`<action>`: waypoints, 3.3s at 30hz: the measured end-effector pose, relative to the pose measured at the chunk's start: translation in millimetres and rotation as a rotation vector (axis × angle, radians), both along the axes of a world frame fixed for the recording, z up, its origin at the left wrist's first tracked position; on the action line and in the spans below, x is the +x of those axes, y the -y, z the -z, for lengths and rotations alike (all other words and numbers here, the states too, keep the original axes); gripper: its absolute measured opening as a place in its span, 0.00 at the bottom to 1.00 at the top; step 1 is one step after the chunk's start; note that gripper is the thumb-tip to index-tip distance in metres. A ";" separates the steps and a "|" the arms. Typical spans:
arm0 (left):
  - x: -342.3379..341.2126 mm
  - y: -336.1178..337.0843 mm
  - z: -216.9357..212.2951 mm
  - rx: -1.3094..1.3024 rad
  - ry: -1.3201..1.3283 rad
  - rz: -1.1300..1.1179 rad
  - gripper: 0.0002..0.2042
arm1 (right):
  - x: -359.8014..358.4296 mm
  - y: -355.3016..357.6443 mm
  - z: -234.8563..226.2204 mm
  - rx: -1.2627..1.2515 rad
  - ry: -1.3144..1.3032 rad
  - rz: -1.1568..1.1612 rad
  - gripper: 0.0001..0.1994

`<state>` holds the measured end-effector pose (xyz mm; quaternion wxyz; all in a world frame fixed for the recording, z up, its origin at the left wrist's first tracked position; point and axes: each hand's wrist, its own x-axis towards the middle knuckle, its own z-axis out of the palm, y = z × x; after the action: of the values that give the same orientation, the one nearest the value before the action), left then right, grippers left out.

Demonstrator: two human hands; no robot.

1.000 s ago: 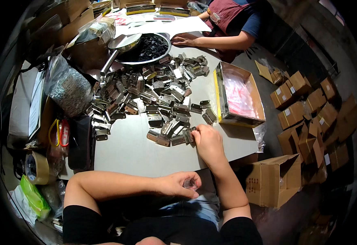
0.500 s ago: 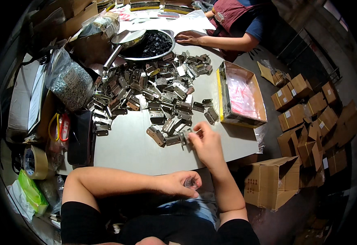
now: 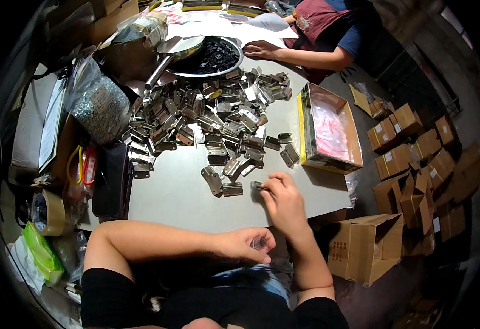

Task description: The person picks up small rectangular metal parts from a pile on a table and places them into small plastic bags. The person then places the filled bags into a cardboard box.

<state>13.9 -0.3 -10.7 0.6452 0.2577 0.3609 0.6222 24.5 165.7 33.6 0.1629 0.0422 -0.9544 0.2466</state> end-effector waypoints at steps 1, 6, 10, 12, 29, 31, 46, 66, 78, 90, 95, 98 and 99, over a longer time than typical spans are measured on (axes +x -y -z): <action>0.1 1.3 -3.2 -0.017 0.097 -0.008 0.19 | 9.1 -3.9 -8.3 -0.207 0.116 0.012 0.07; -7.7 5.2 -4.9 0.041 0.376 0.013 0.19 | 47.1 -19.3 -48.0 -0.312 0.255 -0.399 0.13; -9.0 7.6 -14.0 0.027 0.301 0.057 0.16 | 59.4 -19.9 -50.0 -0.262 0.265 -0.438 0.10; -5.9 4.5 -10.9 0.017 0.288 0.074 0.15 | 57.1 -19.7 -53.7 -0.256 0.213 -0.458 0.10; -8.0 2.8 -5.0 0.010 0.123 0.055 0.20 | -15.3 -16.7 -46.0 -0.417 0.488 -0.391 0.08; -3.2 0.0 2.6 0.051 0.006 0.135 0.22 | -41.7 3.3 -31.2 -0.095 0.206 -0.295 0.10; 2.3 -1.1 6.4 0.092 -0.262 0.137 0.24 | -67.0 8.5 -24.6 0.025 0.174 -0.319 0.11; 1.8 -4.7 12.1 0.086 -0.202 0.104 0.24 | -53.5 7.7 -12.5 0.049 0.199 -0.428 0.07; -9.9 3.6 -5.9 0.072 0.174 -0.087 0.28 | 7.8 -26.0 -56.0 -0.302 0.362 -0.592 0.08; -3.1 1.9 -3.7 0.144 0.081 -0.162 0.23 | 53.7 -0.1 -63.4 -0.551 0.640 -0.220 0.05; -5.3 4.0 -10.3 0.088 0.040 -0.111 0.25 | 21.0 -21.5 -51.0 -0.204 0.310 -0.372 0.04; -7.4 6.0 -11.1 0.040 -0.130 -0.048 0.26 | -7.0 -15.0 -34.2 -0.128 0.296 -0.100 0.07; -6.4 4.2 -7.2 0.120 -0.266 -0.087 0.25 | -13.4 -14.4 -20.3 -0.082 0.244 -0.112 0.07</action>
<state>7.5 -4.5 -3.5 0.5475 0.3598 0.4163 0.6305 11.1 180.1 53.9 0.0330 0.0586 -0.9524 0.2975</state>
